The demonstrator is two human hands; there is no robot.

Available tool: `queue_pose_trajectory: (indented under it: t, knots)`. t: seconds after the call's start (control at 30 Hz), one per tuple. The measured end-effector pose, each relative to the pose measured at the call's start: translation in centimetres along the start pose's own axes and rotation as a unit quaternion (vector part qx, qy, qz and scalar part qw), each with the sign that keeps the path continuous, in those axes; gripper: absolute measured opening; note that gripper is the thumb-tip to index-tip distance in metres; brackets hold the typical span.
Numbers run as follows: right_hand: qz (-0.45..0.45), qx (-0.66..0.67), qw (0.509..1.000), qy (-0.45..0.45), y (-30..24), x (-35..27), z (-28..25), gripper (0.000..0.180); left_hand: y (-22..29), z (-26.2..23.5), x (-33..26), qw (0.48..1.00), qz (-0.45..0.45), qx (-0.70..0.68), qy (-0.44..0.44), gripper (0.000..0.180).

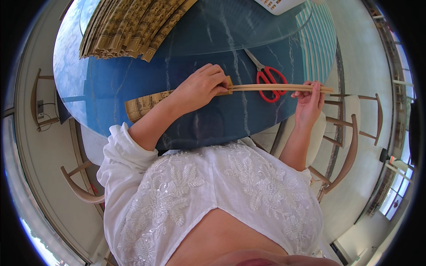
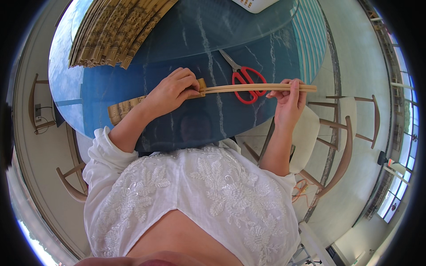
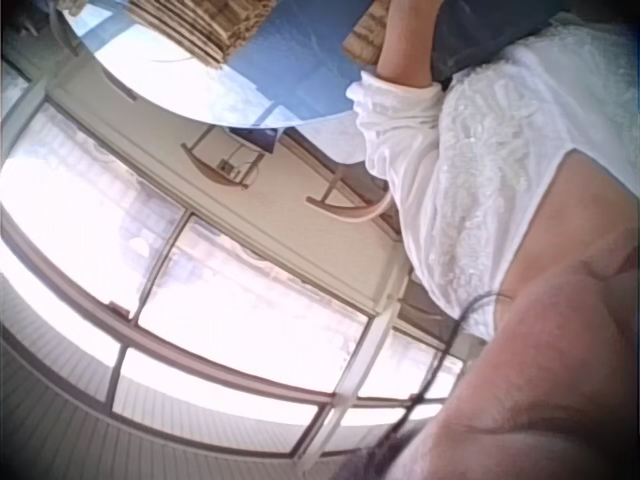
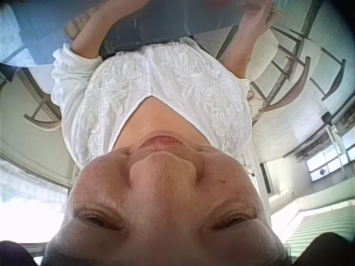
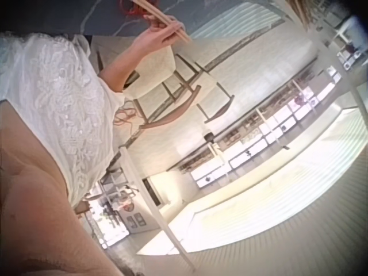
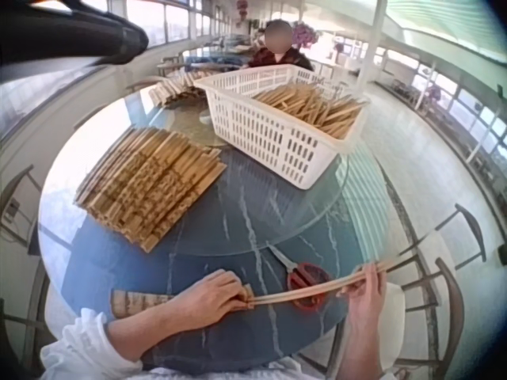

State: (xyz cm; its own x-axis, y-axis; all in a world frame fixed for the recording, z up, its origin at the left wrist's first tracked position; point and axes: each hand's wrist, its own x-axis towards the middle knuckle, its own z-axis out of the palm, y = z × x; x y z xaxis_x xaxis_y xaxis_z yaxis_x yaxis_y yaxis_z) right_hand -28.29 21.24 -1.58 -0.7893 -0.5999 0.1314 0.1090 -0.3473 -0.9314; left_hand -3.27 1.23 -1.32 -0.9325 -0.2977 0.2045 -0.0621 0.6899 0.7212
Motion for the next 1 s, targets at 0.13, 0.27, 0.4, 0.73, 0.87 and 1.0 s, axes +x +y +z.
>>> queue_pose_trajectory:
  t: [0.13, 0.27, 0.4, 0.73, 0.87, 1.0]
  knots:
    - [-0.01, -0.005, 1.0, -0.003, -0.1, 0.1, 0.2, 0.02, -0.1, 0.0, 0.0, 1.0, 0.007, -0.006, 0.016, 0.009]
    - [-0.017, -0.005, 0.999, -0.027, -0.3, 0.1, 0.6, 0.02, 0.2, -0.2, 0.0, 0.999, 0.017, -0.011, 0.029, 0.009]
    - [-0.019, -0.009, 0.999, -0.029, -0.6, 0.0, 1.5, 0.02, 0.3, -0.4, -0.1, 0.999, 0.02, -0.005, 0.038, 0.008]
    - [-0.003, 0.004, 0.999, -0.053, -0.8, 2.0, 4.5, 0.02, 0.6, -2.8, -1.1, 0.997, -0.011, -0.033, 0.067, 0.009]
    - [0.004, 0.017, 0.997, -0.077, -0.8, 3.6, 6.4, 0.02, 0.2, -4.1, -1.5, 0.995, -0.005, -0.017, 0.096, 0.009]
    - [-0.008, 0.01, 0.994, -0.11, -0.9, 5.3, 9.0, 0.02, 0.1, -5.4, -1.9, 0.989, -0.084, -0.078, 0.097, 0.008]
